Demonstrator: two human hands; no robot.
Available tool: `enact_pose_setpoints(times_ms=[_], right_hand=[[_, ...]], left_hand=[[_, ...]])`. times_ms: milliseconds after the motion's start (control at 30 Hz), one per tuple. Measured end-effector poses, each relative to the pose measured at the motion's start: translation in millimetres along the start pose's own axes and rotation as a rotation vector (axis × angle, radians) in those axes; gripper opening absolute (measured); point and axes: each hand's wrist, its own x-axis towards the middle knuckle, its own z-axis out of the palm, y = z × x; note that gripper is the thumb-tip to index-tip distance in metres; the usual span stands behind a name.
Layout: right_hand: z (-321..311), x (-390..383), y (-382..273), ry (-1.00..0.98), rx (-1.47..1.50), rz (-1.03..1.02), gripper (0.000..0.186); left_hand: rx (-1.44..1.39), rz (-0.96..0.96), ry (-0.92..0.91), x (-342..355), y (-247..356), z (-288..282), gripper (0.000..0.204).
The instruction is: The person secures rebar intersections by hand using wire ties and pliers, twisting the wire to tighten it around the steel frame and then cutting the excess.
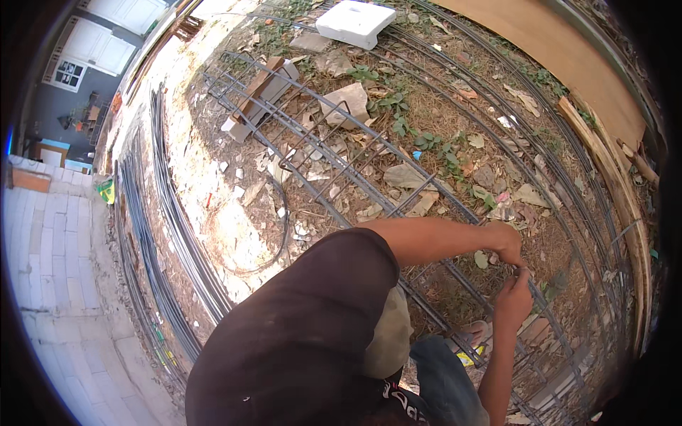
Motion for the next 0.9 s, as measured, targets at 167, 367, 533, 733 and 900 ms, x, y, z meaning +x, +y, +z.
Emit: enact_pose_setpoints(times_ms=[167, 367, 533, 733, 900], right_hand=[[-2.8, 1.9, -4.5, -0.041, 0.020, 0.035, 0.023], [4.9, -0.2, 2.8, -0.031, 0.096, 0.013, 0.028], [12.4, -2.2, 12.4, 0.055, 0.137, -0.001, 0.032], [7.5, -6.4, 3.5, 0.016, 0.274, 0.007, 0.031], [-6.0, -3.0, 3.0, -0.008, 0.448, 0.147, 0.024]], left_hand=[[-0.038, -0.008, 0.007, -1.3, -0.1, -3.3, 0.074], [0.017, -0.023, 0.058, 1.9, -0.3, 5.1, 0.071], [0.002, 0.011, -0.079, -5.9, 6.0, -9.9, 0.068], [-0.006, -0.023, -0.087, -3.0, -4.0, 1.0, 0.066], [-0.026, -0.003, -0.007, 4.8, 2.8, -5.2, 0.064]])
